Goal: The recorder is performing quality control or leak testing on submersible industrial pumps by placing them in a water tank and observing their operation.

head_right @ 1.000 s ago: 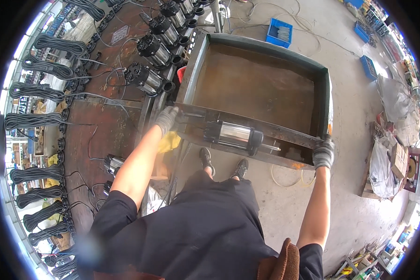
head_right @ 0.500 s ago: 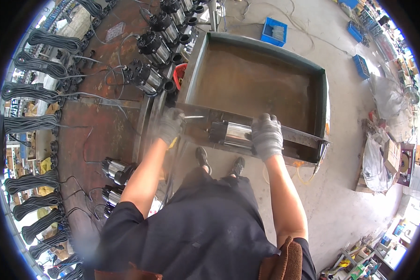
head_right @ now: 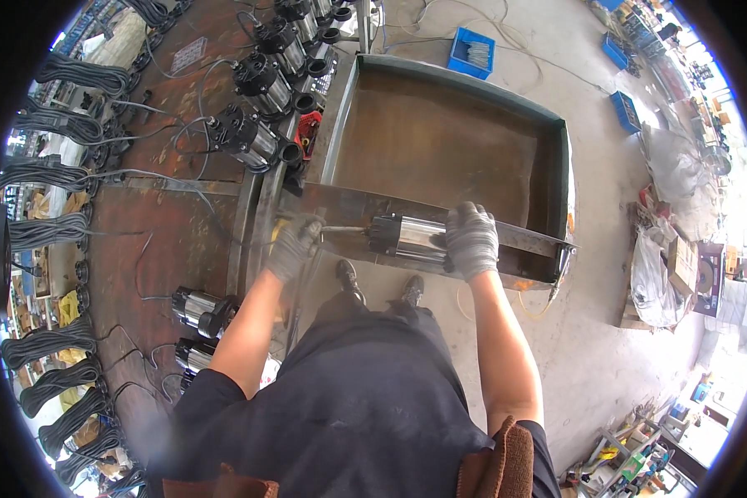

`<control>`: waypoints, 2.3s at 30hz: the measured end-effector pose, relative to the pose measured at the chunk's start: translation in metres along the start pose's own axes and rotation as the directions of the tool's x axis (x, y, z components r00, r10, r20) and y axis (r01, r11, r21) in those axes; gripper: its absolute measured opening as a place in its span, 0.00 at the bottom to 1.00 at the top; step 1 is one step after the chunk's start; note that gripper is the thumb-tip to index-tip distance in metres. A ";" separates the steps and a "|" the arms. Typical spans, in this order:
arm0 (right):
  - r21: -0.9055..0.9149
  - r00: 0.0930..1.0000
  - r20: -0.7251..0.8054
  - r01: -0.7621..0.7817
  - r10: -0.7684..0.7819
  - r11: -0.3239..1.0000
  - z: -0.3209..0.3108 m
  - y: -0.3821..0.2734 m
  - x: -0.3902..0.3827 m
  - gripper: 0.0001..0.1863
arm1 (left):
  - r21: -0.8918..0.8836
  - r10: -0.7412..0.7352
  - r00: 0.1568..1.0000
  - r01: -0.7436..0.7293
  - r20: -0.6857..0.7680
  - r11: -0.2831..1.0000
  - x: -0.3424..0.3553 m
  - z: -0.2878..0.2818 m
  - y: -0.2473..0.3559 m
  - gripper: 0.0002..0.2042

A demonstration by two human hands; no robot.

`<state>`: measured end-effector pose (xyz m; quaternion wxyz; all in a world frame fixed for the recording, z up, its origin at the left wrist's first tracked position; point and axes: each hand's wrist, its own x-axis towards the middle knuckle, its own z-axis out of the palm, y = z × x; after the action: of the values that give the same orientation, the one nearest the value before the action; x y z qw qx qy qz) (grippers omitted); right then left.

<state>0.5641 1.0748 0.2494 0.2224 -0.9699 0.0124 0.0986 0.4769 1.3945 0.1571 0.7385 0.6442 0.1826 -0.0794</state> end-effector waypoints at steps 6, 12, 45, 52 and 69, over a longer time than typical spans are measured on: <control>-0.040 1.000 0.015 -0.007 0.008 0.999 0.000 0.002 0.001 0.13 | 0.010 -0.136 0.988 0.136 0.076 0.991 0.010 0.004 0.018 0.09; -0.069 1.000 0.022 0.002 0.000 0.998 0.001 0.005 0.002 0.11 | 0.053 -0.426 0.871 0.426 0.247 0.903 0.040 -0.011 0.006 0.10; -0.042 0.999 0.039 0.007 -0.006 0.999 -0.007 -0.004 0.000 0.12 | 0.567 0.186 0.922 -0.358 0.340 0.742 0.045 -0.008 -0.016 0.23; -0.055 0.999 0.050 0.013 -0.011 0.998 -0.010 -0.010 -0.001 0.12 | 0.126 -0.053 0.890 -0.005 0.453 0.992 0.047 -0.028 -0.017 0.18; -0.066 0.999 0.015 0.037 -0.036 0.997 0.000 0.007 0.001 0.14 | 0.592 0.166 0.923 -0.352 0.346 0.725 0.033 0.001 0.006 0.24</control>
<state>0.5642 1.0686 0.2459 0.1918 -0.9761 -0.0103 0.1015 0.5094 1.3983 0.1508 0.4936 0.8600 -0.0505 -0.1187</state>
